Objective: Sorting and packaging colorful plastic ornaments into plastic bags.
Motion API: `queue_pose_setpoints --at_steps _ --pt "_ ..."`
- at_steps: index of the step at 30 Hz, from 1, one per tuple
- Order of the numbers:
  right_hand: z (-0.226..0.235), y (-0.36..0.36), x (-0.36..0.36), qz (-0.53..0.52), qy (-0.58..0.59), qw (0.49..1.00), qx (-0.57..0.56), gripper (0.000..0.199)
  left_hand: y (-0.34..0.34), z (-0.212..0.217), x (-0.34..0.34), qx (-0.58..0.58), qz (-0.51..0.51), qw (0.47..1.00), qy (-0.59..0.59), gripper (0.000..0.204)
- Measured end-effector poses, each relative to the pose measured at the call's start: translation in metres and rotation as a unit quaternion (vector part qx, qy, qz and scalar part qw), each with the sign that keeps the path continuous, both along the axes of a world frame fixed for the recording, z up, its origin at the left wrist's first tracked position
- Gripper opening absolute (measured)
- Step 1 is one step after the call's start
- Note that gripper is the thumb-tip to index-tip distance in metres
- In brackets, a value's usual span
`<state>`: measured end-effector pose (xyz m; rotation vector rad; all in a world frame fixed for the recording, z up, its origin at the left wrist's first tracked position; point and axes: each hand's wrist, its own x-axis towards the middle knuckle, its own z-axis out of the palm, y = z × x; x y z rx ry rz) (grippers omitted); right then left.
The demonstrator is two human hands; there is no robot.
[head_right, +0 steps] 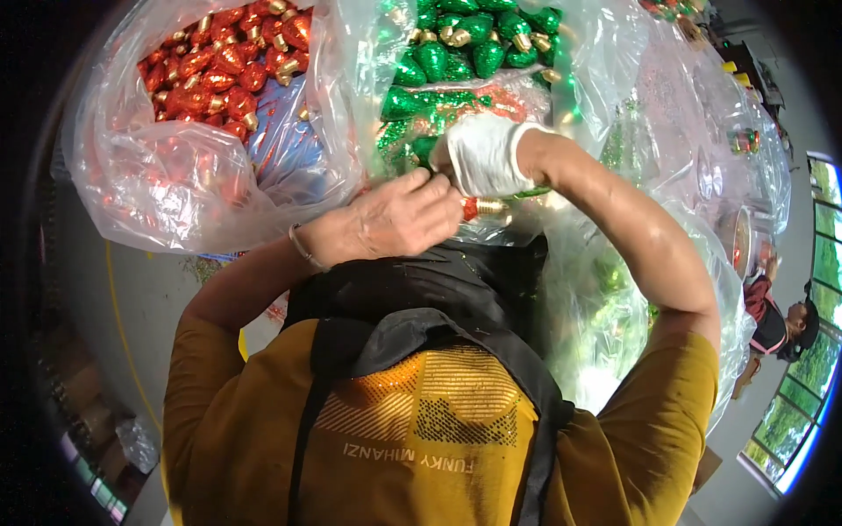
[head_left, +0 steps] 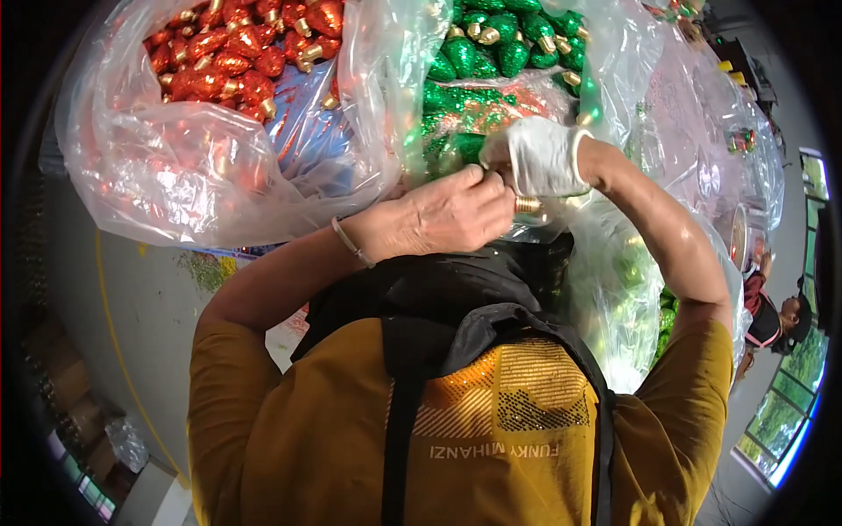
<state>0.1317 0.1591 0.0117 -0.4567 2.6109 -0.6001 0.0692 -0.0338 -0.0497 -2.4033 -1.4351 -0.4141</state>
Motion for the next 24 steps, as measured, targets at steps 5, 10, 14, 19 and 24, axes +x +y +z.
queue_pose_setpoints --at_steps 5,10,14,19,24 --pt "0.004 -0.001 0.013 -0.396 -0.007 0.878 -0.267 0.017 0.004 0.017 -0.003 -0.104 0.071 0.945 -0.303 0.054" --pt "-0.005 -0.007 0.025 -0.441 0.081 0.814 -0.37 0.022 0.014 0.031 -0.012 -0.191 0.105 0.934 -0.283 0.069" --pt "0.0 -0.009 0.028 -0.399 0.041 0.904 -0.147 0.014 0.019 0.031 -0.017 -0.093 0.09 0.957 -0.258 0.076" --pt "-0.014 -0.006 0.033 -0.413 0.057 0.886 -0.202 0.017 0.041 0.044 -0.028 -0.352 0.168 0.902 -0.183 0.078" --pt "-0.009 -0.007 0.033 -0.376 0.075 0.908 -0.171 0.02 0.04 0.027 -0.036 -0.282 0.111 0.941 -0.149 0.07"
